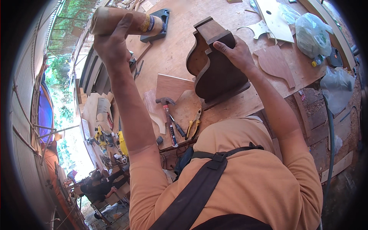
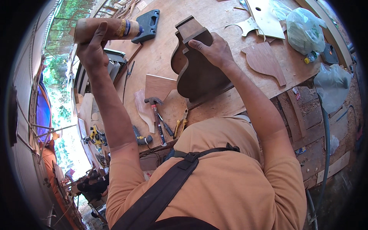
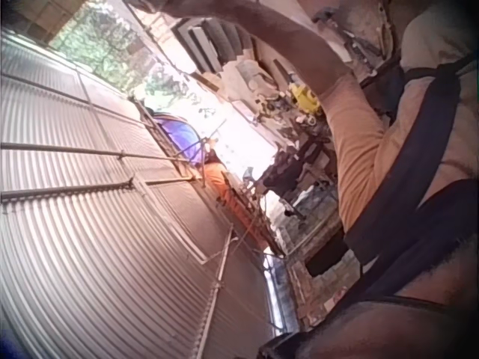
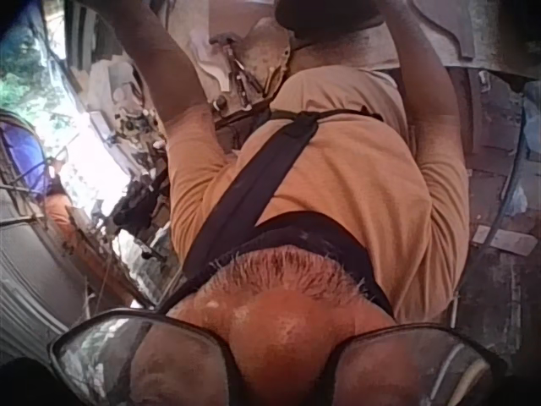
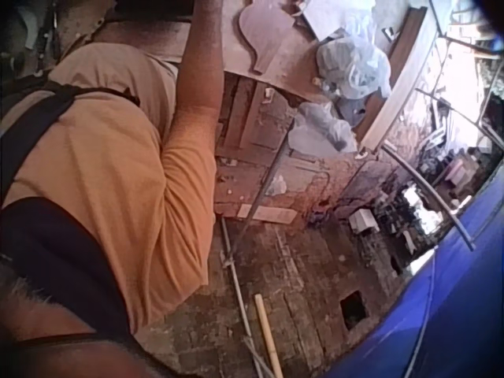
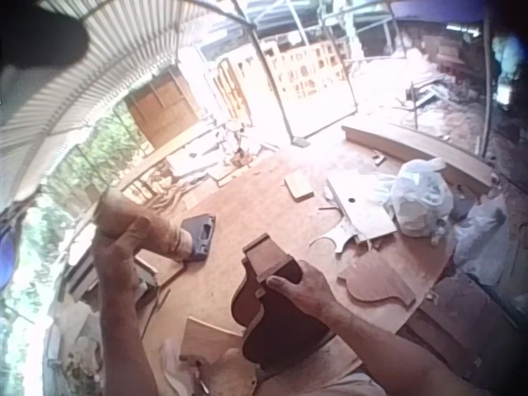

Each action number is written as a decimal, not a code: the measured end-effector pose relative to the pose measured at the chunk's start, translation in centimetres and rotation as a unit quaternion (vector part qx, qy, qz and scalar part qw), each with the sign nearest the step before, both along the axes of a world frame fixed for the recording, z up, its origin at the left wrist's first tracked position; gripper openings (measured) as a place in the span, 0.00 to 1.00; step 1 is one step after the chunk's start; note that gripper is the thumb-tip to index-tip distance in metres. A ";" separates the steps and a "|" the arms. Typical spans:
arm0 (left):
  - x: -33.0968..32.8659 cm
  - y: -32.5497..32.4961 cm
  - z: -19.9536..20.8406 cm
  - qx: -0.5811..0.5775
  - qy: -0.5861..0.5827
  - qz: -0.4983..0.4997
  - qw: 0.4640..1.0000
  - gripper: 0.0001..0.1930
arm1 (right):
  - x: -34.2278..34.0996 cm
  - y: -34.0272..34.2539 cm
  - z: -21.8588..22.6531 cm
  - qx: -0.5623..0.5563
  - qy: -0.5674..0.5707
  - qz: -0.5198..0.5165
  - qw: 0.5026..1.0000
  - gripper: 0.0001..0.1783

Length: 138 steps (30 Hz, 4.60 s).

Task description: Assembling wooden furniture components by fitting parts together and using a hammer and glue.

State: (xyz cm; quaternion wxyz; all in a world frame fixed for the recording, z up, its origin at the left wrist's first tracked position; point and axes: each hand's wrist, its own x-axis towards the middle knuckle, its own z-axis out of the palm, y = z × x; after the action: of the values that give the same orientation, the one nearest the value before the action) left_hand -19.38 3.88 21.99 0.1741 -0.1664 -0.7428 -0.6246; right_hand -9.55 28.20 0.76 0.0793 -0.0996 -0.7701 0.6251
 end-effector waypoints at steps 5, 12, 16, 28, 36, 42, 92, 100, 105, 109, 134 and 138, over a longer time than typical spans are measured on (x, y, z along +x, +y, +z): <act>-3.2 1.3 -0.4 0.010 0.015 -0.060 0.998 0.23 | -0.8 -0.4 0.9 0.008 -0.016 -0.003 1.000 0.32; -5.6 5.5 -1.7 -0.097 0.028 -0.192 0.976 0.13 | -1.0 -0.5 1.0 0.034 -0.003 -0.012 0.999 0.41; -5.5 8.6 -2.6 -0.058 -0.035 -0.103 0.992 0.06 | -0.9 -0.5 0.9 0.062 -0.005 -0.028 0.998 0.40; -9.2 7.5 -4.5 0.156 -0.217 -0.262 0.927 0.14 | -0.9 -0.6 1.1 0.051 -0.024 -0.022 0.998 0.48; -7.2 10.2 -5.1 -0.032 -0.103 -0.266 0.958 0.08 | -0.9 -0.3 1.3 0.050 -0.018 -0.028 0.998 0.48; -9.0 11.0 -7.0 -0.017 -0.058 -0.230 0.971 0.12 | -1.1 -0.3 1.3 0.048 -0.025 -0.025 0.998 0.49; -7.7 11.1 -6.4 -0.133 -0.088 -0.305 0.939 0.06 | -1.7 -0.5 0.8 0.048 -0.028 -0.022 0.998 0.50; -6.2 11.2 -5.4 -0.141 -0.080 -0.305 0.938 0.05 | -1.9 -0.5 0.6 0.058 -0.029 -0.020 0.998 0.52; -6.9 10.3 -6.3 -0.121 -0.077 -0.302 0.942 0.06 | -1.8 -0.4 0.8 0.054 -0.028 -0.012 0.998 0.52; -7.7 9.3 -7.1 -0.126 -0.065 -0.256 0.956 0.07 | -2.0 -0.5 0.4 0.068 -0.015 -0.022 0.997 0.53; -10.0 6.6 -8.1 -0.082 -0.025 -0.222 0.971 0.20 | -1.0 -0.3 0.9 0.036 -0.012 -0.008 0.999 0.49; -10.2 7.5 -8.9 -0.028 -0.051 -0.178 0.982 0.20 | -0.9 -0.2 0.8 0.043 -0.009 -0.013 0.999 0.50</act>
State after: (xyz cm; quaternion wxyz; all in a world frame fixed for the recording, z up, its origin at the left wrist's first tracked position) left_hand -29.61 11.36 13.11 0.0168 -0.2687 -0.7261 -0.6327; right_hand -10.47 27.95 1.54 0.0842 -0.1119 -0.7954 0.5896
